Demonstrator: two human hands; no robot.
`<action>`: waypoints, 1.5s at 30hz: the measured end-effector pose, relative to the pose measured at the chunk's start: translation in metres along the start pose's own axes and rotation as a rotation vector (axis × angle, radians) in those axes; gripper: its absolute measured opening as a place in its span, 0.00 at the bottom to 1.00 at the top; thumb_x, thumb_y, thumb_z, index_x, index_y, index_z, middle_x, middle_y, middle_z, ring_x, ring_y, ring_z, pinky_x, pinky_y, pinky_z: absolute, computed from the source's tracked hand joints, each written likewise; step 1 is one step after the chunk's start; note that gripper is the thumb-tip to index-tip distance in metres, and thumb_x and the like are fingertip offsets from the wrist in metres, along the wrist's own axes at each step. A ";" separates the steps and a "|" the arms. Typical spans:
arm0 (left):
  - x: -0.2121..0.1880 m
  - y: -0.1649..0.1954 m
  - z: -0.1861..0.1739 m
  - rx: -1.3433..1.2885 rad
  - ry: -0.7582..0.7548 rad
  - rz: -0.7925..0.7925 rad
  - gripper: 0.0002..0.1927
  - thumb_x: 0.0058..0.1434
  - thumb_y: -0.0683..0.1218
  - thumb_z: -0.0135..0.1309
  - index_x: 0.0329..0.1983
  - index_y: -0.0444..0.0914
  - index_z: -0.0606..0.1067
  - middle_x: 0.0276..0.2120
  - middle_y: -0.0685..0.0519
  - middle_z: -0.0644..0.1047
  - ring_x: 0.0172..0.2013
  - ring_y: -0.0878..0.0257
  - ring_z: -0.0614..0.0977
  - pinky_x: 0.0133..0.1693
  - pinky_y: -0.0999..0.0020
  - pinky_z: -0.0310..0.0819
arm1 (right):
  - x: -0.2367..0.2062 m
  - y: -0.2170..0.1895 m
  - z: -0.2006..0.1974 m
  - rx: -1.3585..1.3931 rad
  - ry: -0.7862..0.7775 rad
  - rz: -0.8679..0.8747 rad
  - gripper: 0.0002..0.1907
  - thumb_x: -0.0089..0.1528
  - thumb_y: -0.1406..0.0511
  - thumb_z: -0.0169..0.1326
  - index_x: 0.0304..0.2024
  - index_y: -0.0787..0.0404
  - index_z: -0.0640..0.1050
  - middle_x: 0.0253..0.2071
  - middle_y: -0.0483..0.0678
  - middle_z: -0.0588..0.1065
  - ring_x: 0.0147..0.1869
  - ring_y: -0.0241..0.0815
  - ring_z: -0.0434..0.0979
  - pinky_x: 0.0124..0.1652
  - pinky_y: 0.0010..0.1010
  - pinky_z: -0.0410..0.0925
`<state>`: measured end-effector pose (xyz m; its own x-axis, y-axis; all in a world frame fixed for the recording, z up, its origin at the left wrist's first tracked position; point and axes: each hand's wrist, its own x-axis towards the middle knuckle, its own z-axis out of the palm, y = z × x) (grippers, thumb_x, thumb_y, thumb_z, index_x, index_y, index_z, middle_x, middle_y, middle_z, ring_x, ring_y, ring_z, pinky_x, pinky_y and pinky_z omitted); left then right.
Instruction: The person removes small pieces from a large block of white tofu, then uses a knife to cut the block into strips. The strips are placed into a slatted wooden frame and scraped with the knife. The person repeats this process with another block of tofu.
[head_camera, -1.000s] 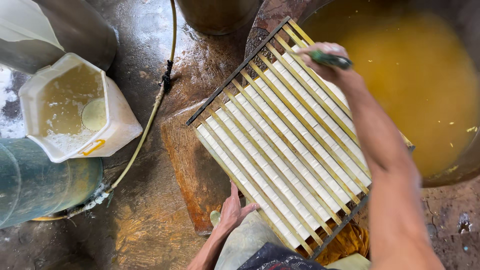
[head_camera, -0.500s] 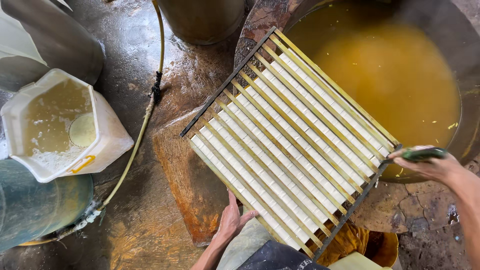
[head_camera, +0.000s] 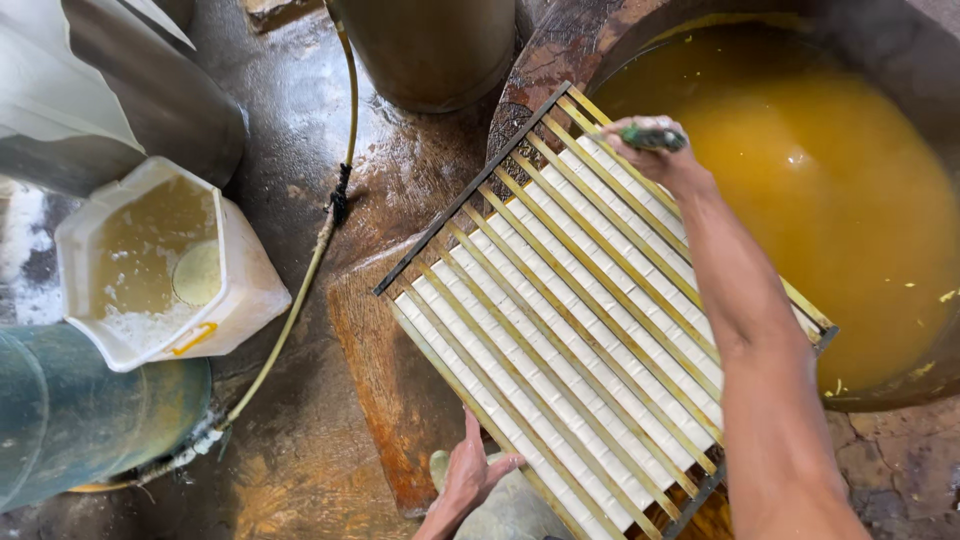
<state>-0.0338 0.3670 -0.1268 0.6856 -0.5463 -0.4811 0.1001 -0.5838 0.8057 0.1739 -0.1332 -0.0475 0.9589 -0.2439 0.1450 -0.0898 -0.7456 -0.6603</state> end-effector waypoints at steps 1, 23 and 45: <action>-0.001 0.000 0.000 0.017 -0.006 -0.017 0.68 0.51 0.51 0.70 0.74 0.34 0.27 0.54 0.37 0.78 0.54 0.40 0.80 0.57 0.55 0.73 | -0.013 0.011 -0.003 0.018 -0.013 0.052 0.14 0.64 0.52 0.57 0.47 0.48 0.84 0.41 0.45 0.82 0.41 0.47 0.81 0.44 0.36 0.74; 0.093 0.049 -0.174 0.518 0.177 0.162 0.28 0.62 0.58 0.55 0.64 0.42 0.75 0.34 0.41 0.83 0.33 0.47 0.86 0.38 0.55 0.81 | -0.478 -0.055 -0.039 0.090 0.666 1.029 0.18 0.72 0.53 0.48 0.48 0.56 0.82 0.36 0.56 0.82 0.35 0.52 0.81 0.34 0.42 0.75; 0.149 0.213 -0.154 0.019 -0.680 0.272 0.11 0.68 0.47 0.47 0.49 0.39 0.75 0.41 0.46 0.81 0.43 0.57 0.84 0.47 0.62 0.78 | -0.627 -0.284 0.250 0.004 1.801 1.422 0.23 0.73 0.51 0.52 0.42 0.66 0.80 0.30 0.51 0.78 0.34 0.41 0.78 0.37 0.40 0.69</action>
<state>0.2004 0.2538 0.0266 0.0845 -0.9219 -0.3780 -0.0263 -0.3813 0.9241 -0.3345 0.3866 -0.1351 -0.8347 -0.5500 0.0278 -0.2576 0.3455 -0.9024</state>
